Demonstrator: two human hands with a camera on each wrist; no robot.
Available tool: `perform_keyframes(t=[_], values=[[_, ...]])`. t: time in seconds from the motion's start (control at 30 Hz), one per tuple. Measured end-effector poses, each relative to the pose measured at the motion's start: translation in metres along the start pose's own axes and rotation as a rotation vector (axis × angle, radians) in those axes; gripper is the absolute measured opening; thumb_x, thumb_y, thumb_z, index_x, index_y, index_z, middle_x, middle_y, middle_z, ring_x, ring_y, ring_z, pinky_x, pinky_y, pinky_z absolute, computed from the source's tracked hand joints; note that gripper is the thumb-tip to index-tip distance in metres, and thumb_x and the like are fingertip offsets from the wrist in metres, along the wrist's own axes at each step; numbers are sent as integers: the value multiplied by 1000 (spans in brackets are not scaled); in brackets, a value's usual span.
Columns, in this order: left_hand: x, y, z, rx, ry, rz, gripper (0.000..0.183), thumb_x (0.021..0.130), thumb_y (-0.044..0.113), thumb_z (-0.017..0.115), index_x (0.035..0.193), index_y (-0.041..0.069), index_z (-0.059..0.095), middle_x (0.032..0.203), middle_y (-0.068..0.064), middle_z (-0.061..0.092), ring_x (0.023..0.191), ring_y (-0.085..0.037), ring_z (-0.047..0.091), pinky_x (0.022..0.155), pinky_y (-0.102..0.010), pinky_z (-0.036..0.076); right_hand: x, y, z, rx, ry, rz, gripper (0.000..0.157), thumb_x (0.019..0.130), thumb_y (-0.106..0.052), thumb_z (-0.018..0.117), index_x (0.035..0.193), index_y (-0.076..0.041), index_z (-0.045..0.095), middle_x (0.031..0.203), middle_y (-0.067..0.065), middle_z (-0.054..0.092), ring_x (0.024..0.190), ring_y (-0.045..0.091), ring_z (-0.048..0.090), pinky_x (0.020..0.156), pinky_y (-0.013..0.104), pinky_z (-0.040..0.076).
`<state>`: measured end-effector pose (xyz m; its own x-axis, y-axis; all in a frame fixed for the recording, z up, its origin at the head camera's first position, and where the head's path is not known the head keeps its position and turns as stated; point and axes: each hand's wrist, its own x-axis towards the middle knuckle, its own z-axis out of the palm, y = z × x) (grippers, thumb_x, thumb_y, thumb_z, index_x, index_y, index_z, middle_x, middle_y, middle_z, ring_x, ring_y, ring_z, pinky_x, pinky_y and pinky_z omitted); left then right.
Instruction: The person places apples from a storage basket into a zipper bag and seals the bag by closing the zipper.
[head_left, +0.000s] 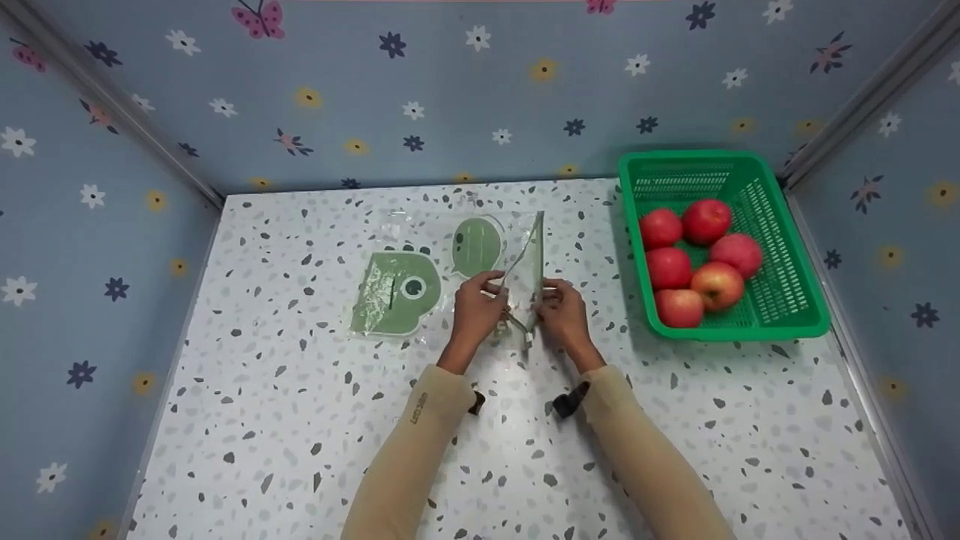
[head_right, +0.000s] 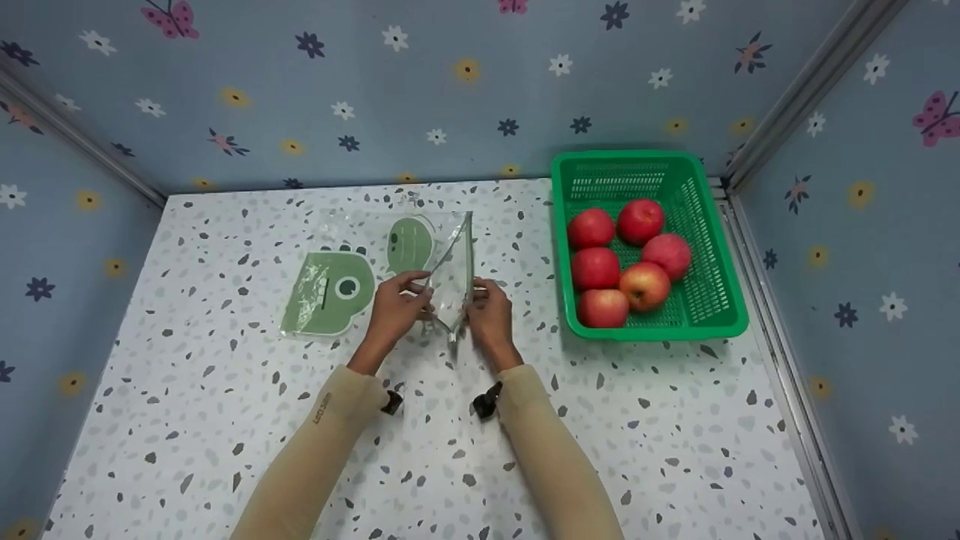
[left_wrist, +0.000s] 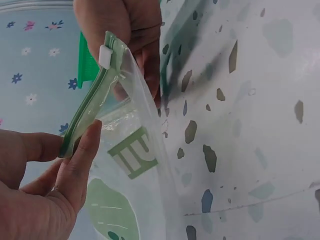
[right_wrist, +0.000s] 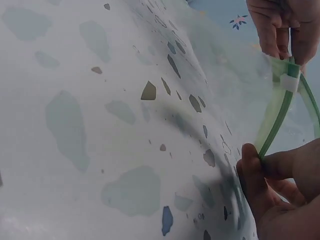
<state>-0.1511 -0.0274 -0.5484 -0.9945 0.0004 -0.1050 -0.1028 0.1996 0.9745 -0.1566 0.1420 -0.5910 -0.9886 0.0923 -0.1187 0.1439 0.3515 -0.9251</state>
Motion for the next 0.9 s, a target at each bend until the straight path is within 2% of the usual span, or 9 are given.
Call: perform_keyframes(t=[0.23,0.4,0.57,0.73,0.9], values=[[-5,8,-1,-10,73,71,29,99,0,66,127,-6,71,98,-19,73,72,-25,76,64,-32,64,1,2,-1,2,5,24,46,94,11,68,139,6,61,121,26,72,106,38,74,86,40,63],[-10,12,0,-94,129,110,26,100,-1,66,125,-7,72,98,-19,72,72,-26,75,66,-37,65,2,1,-1,50,22,55,45,90,13,71,134,7,63,117,27,73,101,38,75,78,32,63],[-14,13,1,-130,169,143,26,101,-1,65,125,-8,71,101,-20,71,76,-28,74,68,-43,65,3,1,0,74,41,85,44,89,15,70,131,7,64,115,27,73,97,34,75,73,27,61],[-13,8,2,-124,153,123,26,103,1,64,127,-6,71,104,-20,70,75,-26,74,69,-42,65,3,1,1,72,52,86,43,90,15,68,132,6,64,114,26,74,96,34,75,75,27,62],[-12,2,3,-123,130,81,26,104,3,64,128,-5,71,108,-20,69,78,-25,73,71,-42,66,3,1,-1,36,46,50,43,91,12,66,133,5,64,113,25,75,98,36,76,78,32,62]])
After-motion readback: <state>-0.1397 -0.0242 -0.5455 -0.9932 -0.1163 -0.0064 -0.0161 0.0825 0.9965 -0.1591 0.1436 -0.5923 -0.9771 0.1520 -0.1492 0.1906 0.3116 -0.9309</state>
